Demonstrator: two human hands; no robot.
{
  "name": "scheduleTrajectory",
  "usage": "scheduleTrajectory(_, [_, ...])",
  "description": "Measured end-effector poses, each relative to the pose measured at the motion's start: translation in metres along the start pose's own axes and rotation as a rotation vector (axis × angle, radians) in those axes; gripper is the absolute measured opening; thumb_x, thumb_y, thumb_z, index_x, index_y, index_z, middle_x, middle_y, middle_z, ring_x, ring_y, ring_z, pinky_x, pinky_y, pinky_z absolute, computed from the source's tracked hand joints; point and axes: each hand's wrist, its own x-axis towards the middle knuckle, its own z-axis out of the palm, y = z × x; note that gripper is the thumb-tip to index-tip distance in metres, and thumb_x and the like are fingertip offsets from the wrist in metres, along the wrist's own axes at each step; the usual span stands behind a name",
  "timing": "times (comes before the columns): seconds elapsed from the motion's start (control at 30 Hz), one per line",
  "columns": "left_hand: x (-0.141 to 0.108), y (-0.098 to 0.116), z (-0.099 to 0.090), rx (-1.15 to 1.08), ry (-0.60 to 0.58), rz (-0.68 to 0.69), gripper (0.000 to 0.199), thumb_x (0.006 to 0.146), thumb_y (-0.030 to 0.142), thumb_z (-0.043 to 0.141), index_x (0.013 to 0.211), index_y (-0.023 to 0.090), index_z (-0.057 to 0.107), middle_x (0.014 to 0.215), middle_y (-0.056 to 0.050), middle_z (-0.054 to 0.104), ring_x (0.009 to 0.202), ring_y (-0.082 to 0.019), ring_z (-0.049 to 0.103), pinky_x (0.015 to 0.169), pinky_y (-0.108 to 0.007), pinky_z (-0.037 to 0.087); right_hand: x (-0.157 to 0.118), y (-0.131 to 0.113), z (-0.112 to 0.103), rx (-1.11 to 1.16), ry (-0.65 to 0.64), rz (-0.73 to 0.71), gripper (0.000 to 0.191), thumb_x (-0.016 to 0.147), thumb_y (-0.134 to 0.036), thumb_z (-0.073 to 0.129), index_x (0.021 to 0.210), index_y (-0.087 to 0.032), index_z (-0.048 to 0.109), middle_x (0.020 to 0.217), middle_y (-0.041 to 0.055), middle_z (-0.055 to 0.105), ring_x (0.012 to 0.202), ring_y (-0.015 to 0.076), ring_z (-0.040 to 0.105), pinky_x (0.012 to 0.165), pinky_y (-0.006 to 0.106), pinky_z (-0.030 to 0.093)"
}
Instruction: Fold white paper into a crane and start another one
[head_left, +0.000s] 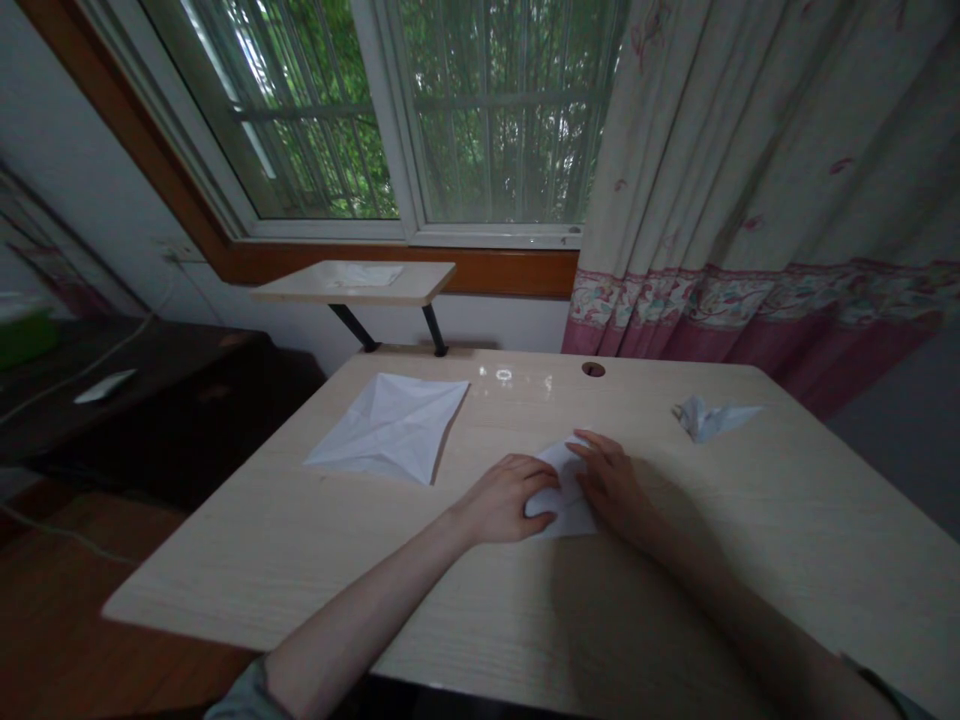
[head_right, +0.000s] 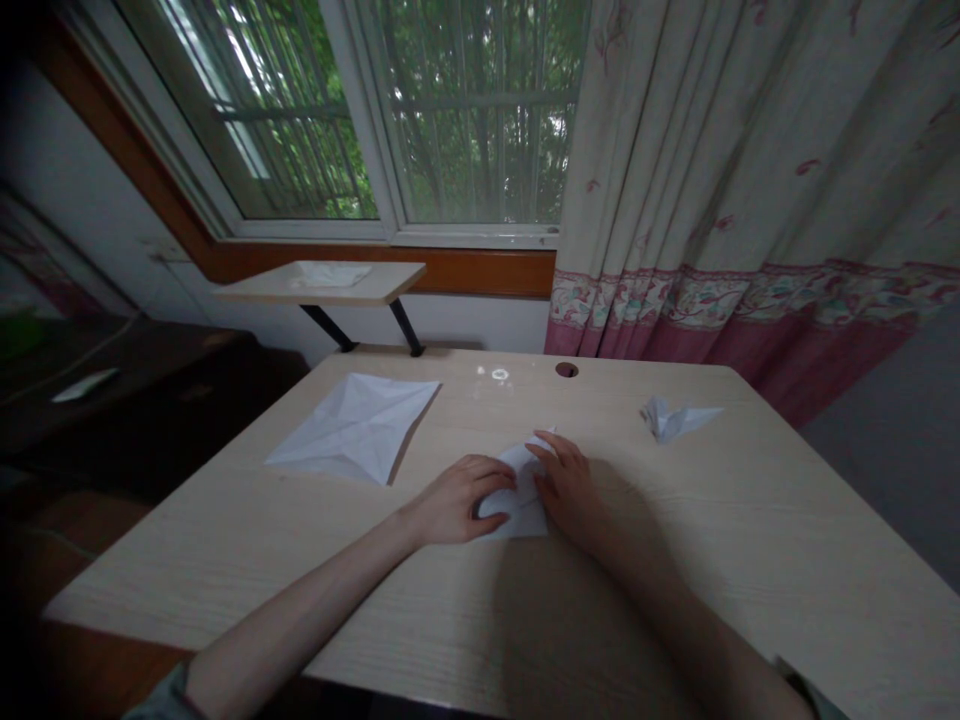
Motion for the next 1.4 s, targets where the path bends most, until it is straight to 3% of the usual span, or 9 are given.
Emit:
scheduleTrajectory(0.13, [0.001,-0.005,-0.003,-0.021,0.026,0.01,0.033,0.079,0.02,0.059,0.111,0.021,0.064,0.119,-0.007,0.068,0.112,-0.025,0.063,0.103,-0.04,0.044,-0.002,0.002,0.001,0.02,-0.083,-0.035,0.037,0.095,-0.019,0.044,0.126,-0.027,0.063,0.137,0.0084,0.06,0.132,0.0245,0.051,0.11,0.055,0.042])
scheduleTrajectory(0.3, [0.001,-0.006,-0.003,-0.008,0.024,0.004,0.037,0.076,0.017,0.057,0.111,0.02,0.065,0.117,-0.007,0.069,0.111,-0.025,0.063,0.104,-0.041,0.043,-0.002,0.001,0.002,0.053,-0.111,0.012,0.035,0.096,-0.021,0.046,0.126,-0.026,0.064,0.127,0.0088,0.067,0.118,0.0233,0.062,0.104,0.051,0.049])
scheduleTrajectory(0.8, [-0.001,-0.018,0.001,0.05,0.07,-0.04,0.042,0.08,0.003,0.048,0.114,0.021,0.066,0.118,-0.006,0.068,0.116,-0.022,0.06,0.105,-0.04,0.045,0.002,-0.019,-0.009,-0.091,-0.173,-0.038,0.033,0.095,-0.021,0.051,0.122,-0.028,0.069,0.122,0.007,0.069,0.109,0.0249,0.062,0.098,0.05,0.05])
scheduleTrajectory(1.07, [-0.001,-0.017,0.002,0.063,0.078,-0.038,0.037,0.083,0.005,0.051,0.112,0.02,0.068,0.117,-0.007,0.067,0.113,-0.023,0.059,0.103,-0.04,0.047,0.004,-0.024,-0.011,-0.139,-0.218,-0.067,0.031,0.095,-0.028,0.056,0.123,-0.025,0.068,0.125,0.0097,0.068,0.117,0.028,0.06,0.101,0.052,0.047])
scheduleTrajectory(1.23, [-0.001,-0.012,0.0,0.035,0.042,-0.04,0.025,0.092,0.023,0.058,0.115,0.021,0.065,0.118,-0.006,0.067,0.113,-0.023,0.06,0.101,-0.037,0.048,0.003,-0.02,-0.008,-0.151,-0.231,-0.12,0.032,0.093,-0.025,0.06,0.124,-0.021,0.067,0.125,0.0104,0.068,0.117,0.0286,0.059,0.101,0.051,0.048])
scheduleTrajectory(1.4, [-0.001,-0.013,0.001,0.046,0.029,-0.04,0.021,0.096,0.028,0.058,0.114,0.022,0.066,0.117,-0.005,0.068,0.112,-0.021,0.061,0.099,-0.034,0.049,0.003,-0.02,-0.01,-0.112,-0.221,-0.139,0.029,0.092,-0.024,0.063,0.119,-0.02,0.07,0.118,0.0104,0.072,0.11,0.0271,0.063,0.098,0.049,0.05])
